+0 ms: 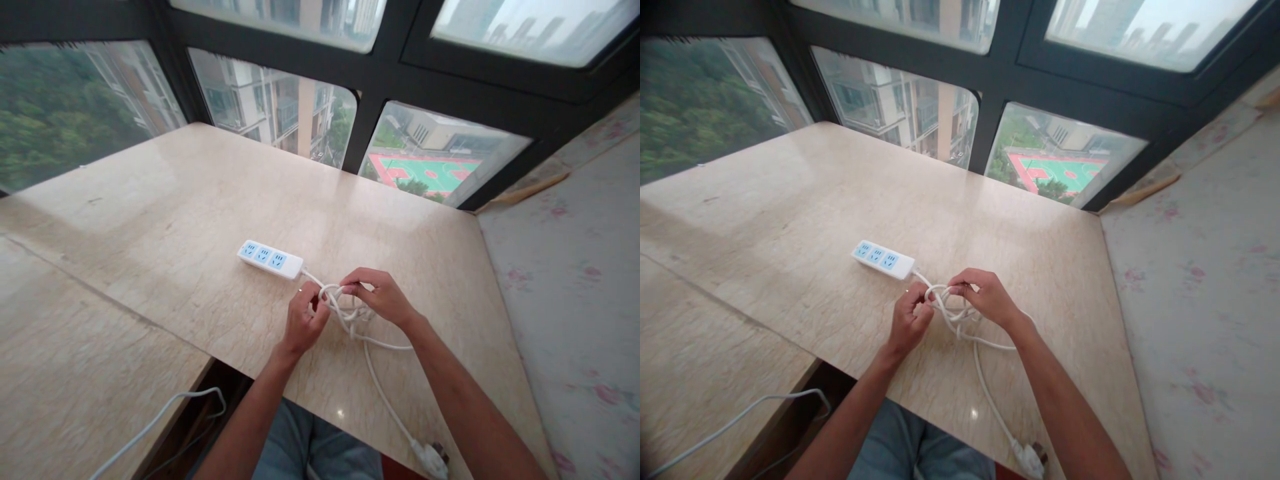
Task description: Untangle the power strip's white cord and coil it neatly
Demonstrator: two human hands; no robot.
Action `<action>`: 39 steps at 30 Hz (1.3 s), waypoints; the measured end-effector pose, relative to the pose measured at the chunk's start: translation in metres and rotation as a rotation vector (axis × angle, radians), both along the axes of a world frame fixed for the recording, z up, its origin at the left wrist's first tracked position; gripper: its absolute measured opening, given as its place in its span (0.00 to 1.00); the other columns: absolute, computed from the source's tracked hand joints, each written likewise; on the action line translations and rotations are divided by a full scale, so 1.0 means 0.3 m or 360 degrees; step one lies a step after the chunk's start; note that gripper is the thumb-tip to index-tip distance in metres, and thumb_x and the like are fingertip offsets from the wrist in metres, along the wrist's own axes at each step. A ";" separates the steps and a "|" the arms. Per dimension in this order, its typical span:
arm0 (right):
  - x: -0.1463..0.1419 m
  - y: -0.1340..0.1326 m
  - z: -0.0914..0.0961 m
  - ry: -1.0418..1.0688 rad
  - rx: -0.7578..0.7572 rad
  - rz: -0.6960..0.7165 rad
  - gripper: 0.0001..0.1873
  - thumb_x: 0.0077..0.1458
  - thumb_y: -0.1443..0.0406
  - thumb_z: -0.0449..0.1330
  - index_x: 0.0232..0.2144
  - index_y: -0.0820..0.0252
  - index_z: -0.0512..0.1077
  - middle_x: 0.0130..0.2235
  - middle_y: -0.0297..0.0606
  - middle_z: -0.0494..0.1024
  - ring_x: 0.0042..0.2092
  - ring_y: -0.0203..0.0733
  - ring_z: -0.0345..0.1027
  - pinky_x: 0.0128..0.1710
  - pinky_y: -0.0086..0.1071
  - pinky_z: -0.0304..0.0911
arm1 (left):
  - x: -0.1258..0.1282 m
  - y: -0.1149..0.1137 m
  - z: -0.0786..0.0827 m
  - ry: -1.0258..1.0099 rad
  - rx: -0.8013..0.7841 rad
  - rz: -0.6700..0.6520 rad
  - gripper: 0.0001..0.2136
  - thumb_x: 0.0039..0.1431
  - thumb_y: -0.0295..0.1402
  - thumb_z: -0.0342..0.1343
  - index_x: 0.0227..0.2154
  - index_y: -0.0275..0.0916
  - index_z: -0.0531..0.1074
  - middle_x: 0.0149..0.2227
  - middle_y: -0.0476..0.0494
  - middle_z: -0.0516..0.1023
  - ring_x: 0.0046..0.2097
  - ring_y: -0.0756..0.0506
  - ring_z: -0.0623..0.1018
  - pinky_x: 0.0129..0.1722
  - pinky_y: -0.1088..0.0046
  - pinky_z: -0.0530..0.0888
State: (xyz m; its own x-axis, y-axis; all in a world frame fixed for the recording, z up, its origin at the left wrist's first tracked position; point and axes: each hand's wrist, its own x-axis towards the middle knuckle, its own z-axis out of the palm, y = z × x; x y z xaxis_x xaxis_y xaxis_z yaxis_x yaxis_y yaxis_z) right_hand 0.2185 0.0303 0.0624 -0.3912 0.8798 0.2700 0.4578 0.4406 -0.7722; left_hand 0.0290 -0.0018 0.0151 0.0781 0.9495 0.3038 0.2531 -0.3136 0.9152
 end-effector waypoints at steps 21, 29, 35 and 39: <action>0.021 -0.003 -0.027 0.0004 0.0296 0.0006 0.09 0.62 0.62 0.58 0.33 0.56 0.77 0.32 0.38 0.79 0.35 0.40 0.73 0.37 0.34 0.68 | -0.029 0.186 0.199 0.0447 -0.0105 -0.0682 0.07 0.55 0.31 0.58 0.27 0.43 0.81 0.25 0.45 0.80 0.28 0.47 0.76 0.28 0.74 0.67; 0.042 0.019 0.010 -0.0100 0.0380 0.0035 0.08 0.63 0.63 0.57 0.34 0.57 0.75 0.35 0.39 0.79 0.38 0.41 0.72 0.40 0.35 0.67 | 0.028 0.154 0.147 0.0201 -0.0120 0.0206 0.07 0.57 0.30 0.54 0.27 0.40 0.77 0.27 0.46 0.77 0.31 0.47 0.74 0.33 0.72 0.69; 0.069 -0.009 0.045 -0.0301 0.0276 0.0193 0.07 0.62 0.66 0.56 0.35 0.57 0.76 0.43 0.42 0.78 0.44 0.41 0.72 0.43 0.34 0.66 | 0.087 0.154 0.090 -0.0688 -0.0642 0.0482 0.10 0.57 0.40 0.57 0.30 0.38 0.72 0.17 0.55 0.63 0.17 0.54 0.62 0.15 0.80 0.58; 0.091 -0.030 0.058 -0.0357 0.0108 0.0243 0.08 0.61 0.68 0.57 0.31 0.58 0.75 0.46 0.41 0.75 0.39 0.36 0.72 0.40 0.31 0.66 | 0.101 0.181 0.095 -0.1189 -0.0718 0.0457 0.13 0.50 0.40 0.64 0.29 0.36 0.69 0.19 0.55 0.67 0.18 0.58 0.63 0.17 0.82 0.59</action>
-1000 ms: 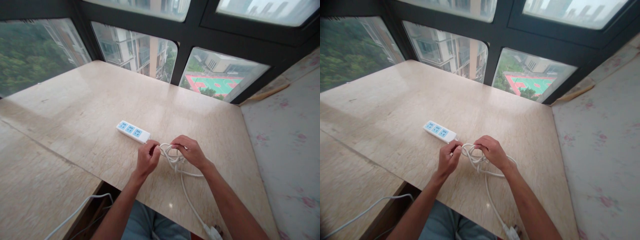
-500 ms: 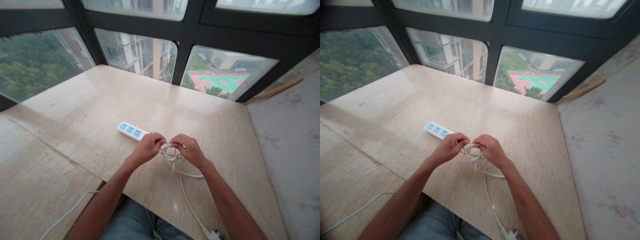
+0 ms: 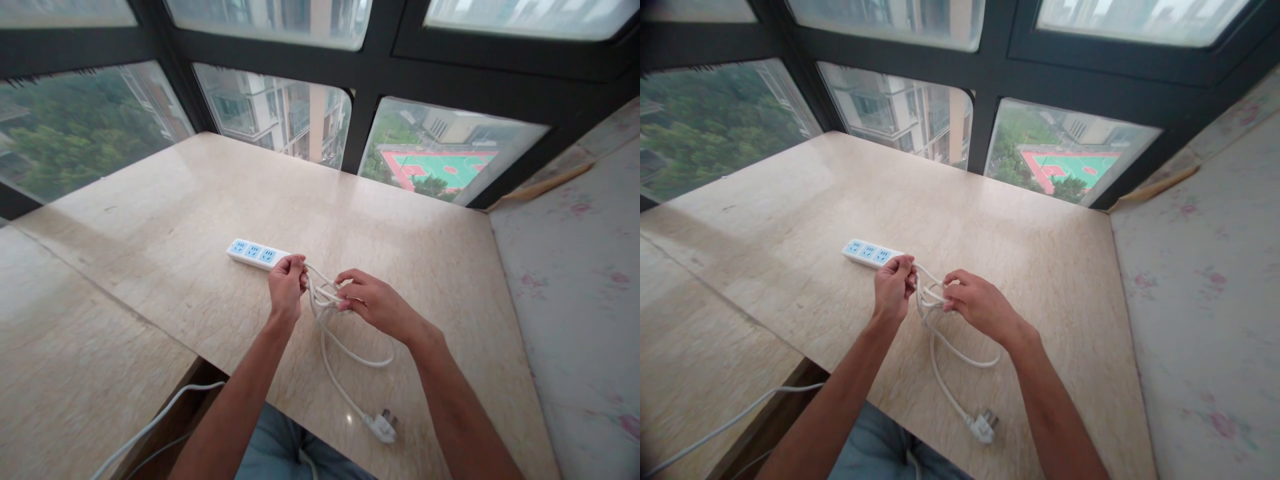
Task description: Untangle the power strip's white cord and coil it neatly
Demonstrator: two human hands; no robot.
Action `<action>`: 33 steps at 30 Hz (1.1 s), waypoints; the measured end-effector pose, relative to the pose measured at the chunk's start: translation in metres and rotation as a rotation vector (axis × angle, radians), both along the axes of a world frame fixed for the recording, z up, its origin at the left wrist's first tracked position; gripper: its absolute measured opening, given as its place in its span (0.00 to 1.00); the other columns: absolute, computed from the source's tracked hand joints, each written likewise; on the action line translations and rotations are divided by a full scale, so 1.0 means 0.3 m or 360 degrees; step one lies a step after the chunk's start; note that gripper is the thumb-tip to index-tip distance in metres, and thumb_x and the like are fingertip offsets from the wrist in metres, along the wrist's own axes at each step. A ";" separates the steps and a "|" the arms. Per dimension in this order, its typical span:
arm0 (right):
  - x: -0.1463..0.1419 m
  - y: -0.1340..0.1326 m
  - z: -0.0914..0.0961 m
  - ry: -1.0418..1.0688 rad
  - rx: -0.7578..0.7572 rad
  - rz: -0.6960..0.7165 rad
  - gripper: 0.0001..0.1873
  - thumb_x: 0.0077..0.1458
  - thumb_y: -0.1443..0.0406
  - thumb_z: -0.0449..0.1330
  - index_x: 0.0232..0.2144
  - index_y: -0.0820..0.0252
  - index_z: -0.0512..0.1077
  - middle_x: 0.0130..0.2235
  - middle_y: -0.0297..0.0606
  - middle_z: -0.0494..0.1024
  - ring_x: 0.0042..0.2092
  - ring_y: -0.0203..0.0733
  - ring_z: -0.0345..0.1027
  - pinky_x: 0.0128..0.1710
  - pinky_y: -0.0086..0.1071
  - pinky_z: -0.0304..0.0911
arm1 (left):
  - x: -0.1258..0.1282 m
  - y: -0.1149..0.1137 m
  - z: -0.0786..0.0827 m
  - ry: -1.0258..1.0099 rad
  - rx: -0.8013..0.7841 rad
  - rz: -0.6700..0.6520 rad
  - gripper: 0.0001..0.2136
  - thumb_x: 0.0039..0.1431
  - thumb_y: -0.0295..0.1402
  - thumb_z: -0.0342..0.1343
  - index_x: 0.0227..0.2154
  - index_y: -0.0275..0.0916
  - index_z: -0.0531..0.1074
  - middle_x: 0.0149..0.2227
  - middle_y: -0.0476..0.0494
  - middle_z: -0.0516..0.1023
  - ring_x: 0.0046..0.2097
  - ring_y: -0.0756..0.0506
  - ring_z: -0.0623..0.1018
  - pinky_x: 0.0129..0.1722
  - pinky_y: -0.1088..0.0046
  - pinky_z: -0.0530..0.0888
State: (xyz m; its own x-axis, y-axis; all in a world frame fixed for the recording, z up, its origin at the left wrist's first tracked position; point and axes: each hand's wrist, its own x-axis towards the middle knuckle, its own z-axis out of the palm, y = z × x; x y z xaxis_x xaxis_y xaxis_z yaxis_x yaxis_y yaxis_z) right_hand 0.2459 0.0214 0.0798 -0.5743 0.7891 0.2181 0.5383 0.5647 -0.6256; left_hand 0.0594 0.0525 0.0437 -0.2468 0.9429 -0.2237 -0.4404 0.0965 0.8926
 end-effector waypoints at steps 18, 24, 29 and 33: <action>-0.094 -0.086 0.052 -0.0094 0.0393 -0.0557 0.16 0.56 0.54 0.63 0.38 0.61 0.74 0.42 0.47 0.74 0.45 0.49 0.68 0.44 0.41 0.64 | -0.044 -0.102 0.084 0.0065 0.0439 -0.0602 0.16 0.49 0.25 0.64 0.42 0.39 0.72 0.36 0.49 0.68 0.36 0.53 0.71 0.35 0.79 0.71; -0.136 -0.102 0.047 -0.0144 -0.0232 -0.0559 0.10 0.58 0.60 0.61 0.29 0.59 0.75 0.28 0.35 0.76 0.29 0.38 0.67 0.30 0.31 0.57 | -0.034 -0.111 0.087 0.0078 0.0475 -0.0707 0.13 0.54 0.28 0.60 0.43 0.39 0.71 0.36 0.49 0.68 0.31 0.54 0.73 0.32 0.76 0.72; -0.101 -0.085 0.023 0.0490 -0.0651 -0.0574 0.10 0.56 0.59 0.61 0.29 0.60 0.75 0.27 0.34 0.76 0.28 0.35 0.66 0.28 0.28 0.58 | -0.041 -0.113 0.110 0.0053 0.0421 -0.0554 0.11 0.52 0.28 0.60 0.40 0.38 0.71 0.34 0.51 0.69 0.27 0.55 0.73 0.29 0.76 0.72; -0.070 -0.074 0.033 0.0833 -0.0829 -0.0623 0.14 0.50 0.55 0.65 0.25 0.61 0.71 0.24 0.31 0.70 0.25 0.32 0.60 0.24 0.27 0.54 | -0.062 -0.108 0.133 0.0219 0.0368 -0.0338 0.12 0.49 0.28 0.63 0.38 0.37 0.71 0.35 0.51 0.70 0.27 0.54 0.76 0.31 0.75 0.74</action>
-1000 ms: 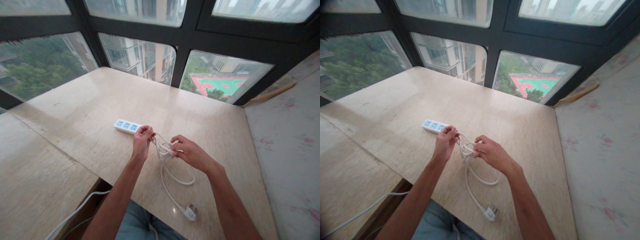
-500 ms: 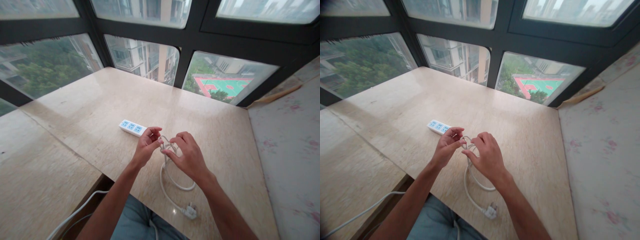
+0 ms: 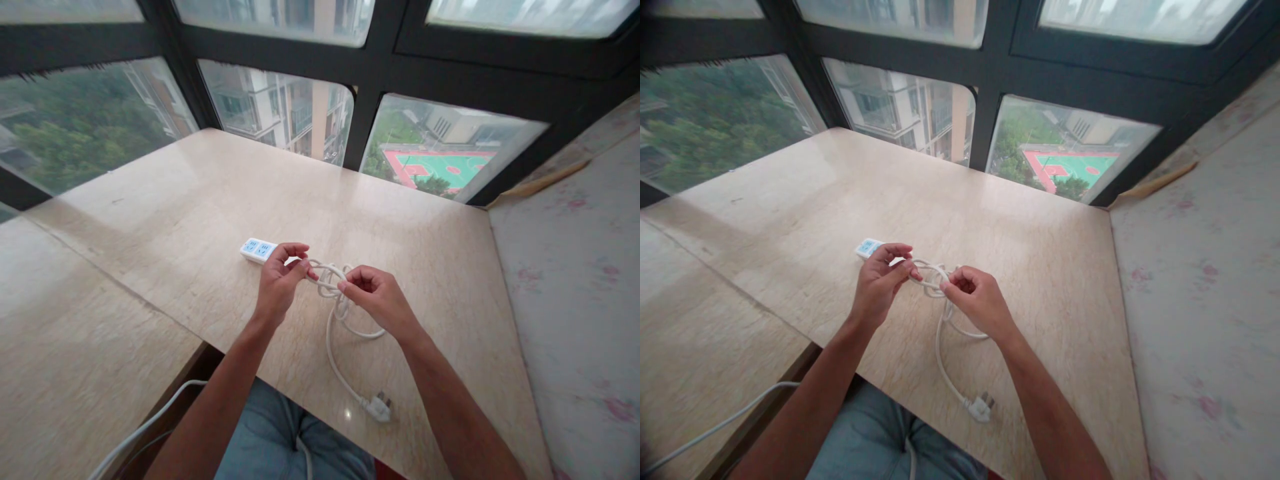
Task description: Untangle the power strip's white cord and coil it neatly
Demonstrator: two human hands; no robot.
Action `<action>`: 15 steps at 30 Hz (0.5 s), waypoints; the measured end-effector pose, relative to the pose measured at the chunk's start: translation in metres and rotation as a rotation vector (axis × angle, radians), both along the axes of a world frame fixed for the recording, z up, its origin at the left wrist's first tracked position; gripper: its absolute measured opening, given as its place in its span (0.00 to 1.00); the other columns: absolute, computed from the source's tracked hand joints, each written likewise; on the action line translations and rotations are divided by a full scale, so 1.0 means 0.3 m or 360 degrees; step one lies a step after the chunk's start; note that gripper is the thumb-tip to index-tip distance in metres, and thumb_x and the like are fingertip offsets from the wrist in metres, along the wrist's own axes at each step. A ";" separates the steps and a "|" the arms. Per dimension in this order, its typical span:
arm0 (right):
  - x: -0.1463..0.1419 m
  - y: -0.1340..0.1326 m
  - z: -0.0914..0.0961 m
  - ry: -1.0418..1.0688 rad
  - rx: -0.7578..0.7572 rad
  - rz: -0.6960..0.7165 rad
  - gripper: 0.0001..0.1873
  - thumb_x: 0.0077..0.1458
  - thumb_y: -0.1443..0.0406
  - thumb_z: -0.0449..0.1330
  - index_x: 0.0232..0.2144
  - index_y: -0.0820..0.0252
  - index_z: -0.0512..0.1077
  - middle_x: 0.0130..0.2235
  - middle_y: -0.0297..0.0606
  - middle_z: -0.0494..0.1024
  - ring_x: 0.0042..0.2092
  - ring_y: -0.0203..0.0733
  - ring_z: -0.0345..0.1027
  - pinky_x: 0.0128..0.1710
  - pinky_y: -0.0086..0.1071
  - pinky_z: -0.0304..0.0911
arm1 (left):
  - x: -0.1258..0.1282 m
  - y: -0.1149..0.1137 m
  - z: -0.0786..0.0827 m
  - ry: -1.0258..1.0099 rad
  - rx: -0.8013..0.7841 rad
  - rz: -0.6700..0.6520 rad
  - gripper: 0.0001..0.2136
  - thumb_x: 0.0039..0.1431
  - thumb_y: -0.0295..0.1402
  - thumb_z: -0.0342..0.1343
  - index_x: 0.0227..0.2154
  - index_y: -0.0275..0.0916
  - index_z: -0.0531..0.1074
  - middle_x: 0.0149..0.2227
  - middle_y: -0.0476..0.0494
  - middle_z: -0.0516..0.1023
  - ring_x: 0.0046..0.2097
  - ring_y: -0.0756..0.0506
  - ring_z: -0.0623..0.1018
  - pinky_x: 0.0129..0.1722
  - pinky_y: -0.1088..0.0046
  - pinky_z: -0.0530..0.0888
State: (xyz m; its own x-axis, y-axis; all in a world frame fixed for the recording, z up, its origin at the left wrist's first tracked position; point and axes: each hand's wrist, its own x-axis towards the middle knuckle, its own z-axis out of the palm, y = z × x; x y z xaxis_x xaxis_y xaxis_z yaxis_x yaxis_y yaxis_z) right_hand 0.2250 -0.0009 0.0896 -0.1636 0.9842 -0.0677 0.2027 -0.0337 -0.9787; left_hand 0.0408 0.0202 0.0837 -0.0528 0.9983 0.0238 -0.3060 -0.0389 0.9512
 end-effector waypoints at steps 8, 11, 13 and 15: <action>0.075 0.018 -0.009 0.0427 0.0108 0.0035 0.14 0.46 0.58 0.68 0.23 0.59 0.69 0.24 0.30 0.67 0.26 0.33 0.56 0.25 0.28 0.52 | -0.044 -0.007 -0.004 0.0093 0.0072 0.0212 0.10 0.50 0.30 0.63 0.35 0.37 0.70 0.28 0.52 0.74 0.28 0.51 0.78 0.34 0.72 0.75; 0.102 0.033 -0.041 0.0549 0.0129 0.0119 0.16 0.46 0.56 0.68 0.22 0.58 0.67 0.24 0.30 0.66 0.27 0.34 0.57 0.27 0.29 0.53 | -0.034 -0.016 -0.009 0.0122 0.0158 0.0147 0.09 0.54 0.32 0.62 0.36 0.38 0.69 0.25 0.51 0.75 0.29 0.50 0.79 0.35 0.71 0.75; 0.116 0.038 -0.043 0.0487 0.0080 0.0191 0.17 0.47 0.54 0.67 0.22 0.58 0.67 0.24 0.30 0.66 0.27 0.34 0.57 0.27 0.29 0.53 | -0.025 -0.019 -0.010 0.0143 0.0210 0.0111 0.08 0.56 0.32 0.60 0.37 0.38 0.69 0.25 0.51 0.76 0.30 0.50 0.79 0.36 0.71 0.75; 0.122 0.036 -0.027 0.0291 0.0024 0.0312 0.20 0.49 0.50 0.65 0.21 0.59 0.67 0.22 0.30 0.64 0.26 0.33 0.55 0.26 0.28 0.52 | -0.019 -0.018 -0.013 0.0175 0.0253 0.0071 0.07 0.56 0.32 0.60 0.37 0.38 0.69 0.25 0.51 0.76 0.30 0.49 0.78 0.36 0.71 0.75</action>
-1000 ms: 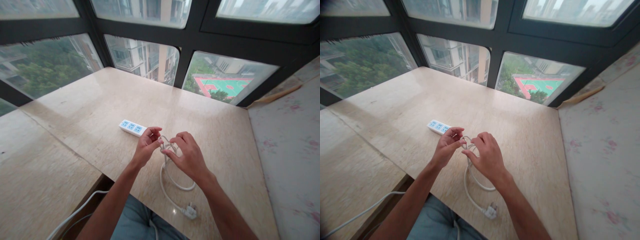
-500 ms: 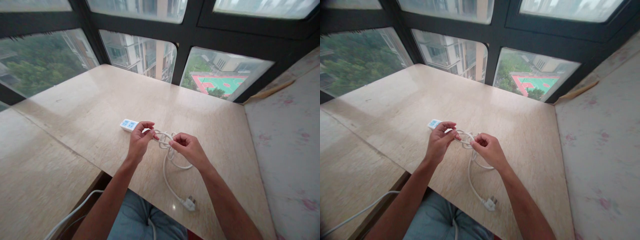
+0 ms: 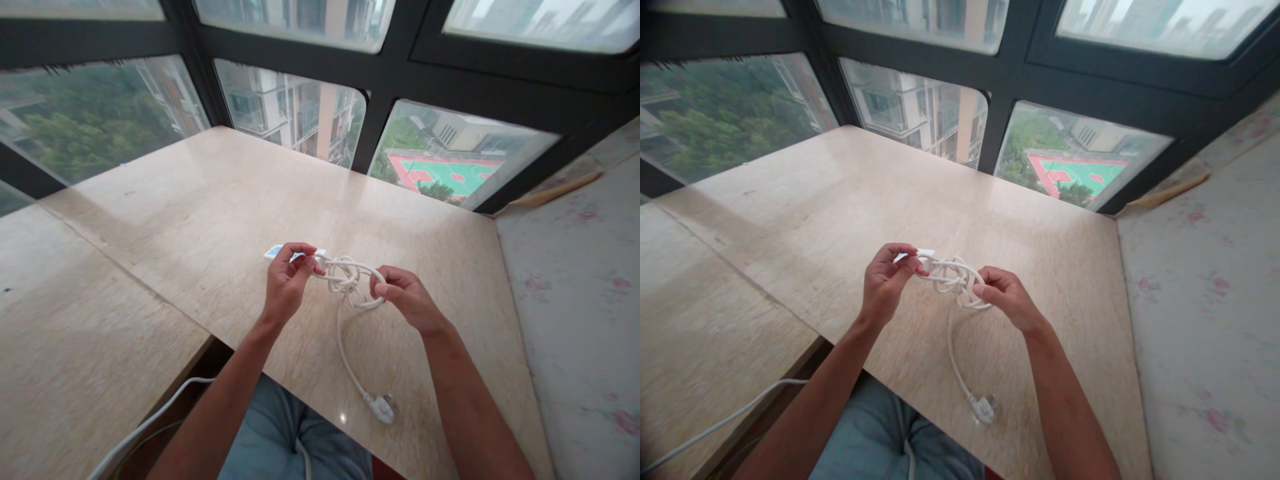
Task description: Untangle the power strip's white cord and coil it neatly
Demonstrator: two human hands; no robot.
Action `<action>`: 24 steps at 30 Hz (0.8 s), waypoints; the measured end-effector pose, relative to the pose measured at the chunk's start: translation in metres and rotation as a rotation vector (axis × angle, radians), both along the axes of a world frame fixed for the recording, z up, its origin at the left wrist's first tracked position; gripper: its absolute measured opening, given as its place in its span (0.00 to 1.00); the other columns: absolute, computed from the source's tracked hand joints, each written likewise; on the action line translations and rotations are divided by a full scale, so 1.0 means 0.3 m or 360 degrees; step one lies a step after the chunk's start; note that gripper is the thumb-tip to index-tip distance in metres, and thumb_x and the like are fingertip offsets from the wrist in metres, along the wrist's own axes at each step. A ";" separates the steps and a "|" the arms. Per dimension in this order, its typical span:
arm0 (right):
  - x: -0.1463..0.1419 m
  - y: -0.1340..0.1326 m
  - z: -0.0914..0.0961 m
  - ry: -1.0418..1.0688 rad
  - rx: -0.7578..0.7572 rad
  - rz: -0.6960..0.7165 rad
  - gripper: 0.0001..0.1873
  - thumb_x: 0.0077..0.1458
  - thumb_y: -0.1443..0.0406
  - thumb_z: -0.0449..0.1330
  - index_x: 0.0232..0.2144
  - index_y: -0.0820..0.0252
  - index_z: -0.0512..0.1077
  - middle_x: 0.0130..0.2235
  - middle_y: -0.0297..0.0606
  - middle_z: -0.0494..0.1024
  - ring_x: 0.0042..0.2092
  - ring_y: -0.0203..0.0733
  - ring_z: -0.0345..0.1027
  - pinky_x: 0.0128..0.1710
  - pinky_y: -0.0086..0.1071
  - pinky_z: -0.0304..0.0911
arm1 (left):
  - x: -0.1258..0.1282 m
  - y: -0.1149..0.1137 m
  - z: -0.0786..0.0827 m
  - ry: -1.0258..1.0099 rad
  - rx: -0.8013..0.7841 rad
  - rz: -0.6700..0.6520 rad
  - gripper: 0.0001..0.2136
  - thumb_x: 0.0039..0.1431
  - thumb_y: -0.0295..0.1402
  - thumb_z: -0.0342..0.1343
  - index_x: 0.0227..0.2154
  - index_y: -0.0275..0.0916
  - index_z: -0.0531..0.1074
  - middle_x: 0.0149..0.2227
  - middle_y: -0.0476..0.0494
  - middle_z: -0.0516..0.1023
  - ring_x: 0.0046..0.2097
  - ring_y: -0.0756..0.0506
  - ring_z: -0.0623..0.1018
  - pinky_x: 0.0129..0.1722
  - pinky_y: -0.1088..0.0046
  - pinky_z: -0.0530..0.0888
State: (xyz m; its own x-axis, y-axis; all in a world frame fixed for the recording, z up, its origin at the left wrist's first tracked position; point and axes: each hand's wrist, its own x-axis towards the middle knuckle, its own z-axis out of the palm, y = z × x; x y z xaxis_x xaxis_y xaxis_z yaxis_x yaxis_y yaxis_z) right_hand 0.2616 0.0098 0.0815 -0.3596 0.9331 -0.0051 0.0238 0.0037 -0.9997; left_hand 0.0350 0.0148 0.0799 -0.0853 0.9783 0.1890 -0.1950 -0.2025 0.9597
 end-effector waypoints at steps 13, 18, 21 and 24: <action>-0.138 -0.059 0.108 -0.1277 0.0786 -0.0414 0.10 0.59 0.63 0.59 0.42 0.58 0.75 0.37 0.40 0.78 0.35 0.40 0.70 0.35 0.32 0.62 | 0.015 0.018 -0.049 -0.0110 0.0126 -0.0316 0.08 0.56 0.31 0.60 0.38 0.39 0.71 0.31 0.50 0.71 0.29 0.53 0.74 0.31 0.74 0.74; -0.159 -0.073 0.138 -0.1816 0.0802 -0.0432 0.07 0.59 0.65 0.60 0.31 0.58 0.78 0.32 0.41 0.79 0.33 0.42 0.70 0.31 0.33 0.58 | 0.038 0.028 -0.075 -0.0195 0.0150 -0.0427 0.08 0.55 0.30 0.61 0.39 0.39 0.71 0.32 0.50 0.70 0.27 0.54 0.73 0.29 0.75 0.73; -0.147 -0.073 0.136 -0.1844 0.0876 -0.0468 0.08 0.59 0.65 0.59 0.29 0.58 0.77 0.32 0.40 0.78 0.33 0.41 0.69 0.30 0.32 0.56 | 0.052 0.034 -0.080 -0.0197 0.0169 -0.0455 0.09 0.54 0.30 0.61 0.39 0.38 0.71 0.31 0.51 0.70 0.27 0.54 0.73 0.27 0.76 0.72; -0.124 -0.071 0.130 -0.1756 0.1011 -0.0493 0.10 0.61 0.66 0.57 0.29 0.58 0.77 0.31 0.39 0.78 0.34 0.40 0.69 0.31 0.32 0.57 | 0.063 0.041 -0.073 -0.0153 0.0169 -0.0379 0.08 0.55 0.31 0.60 0.38 0.38 0.71 0.32 0.51 0.69 0.26 0.54 0.72 0.27 0.76 0.72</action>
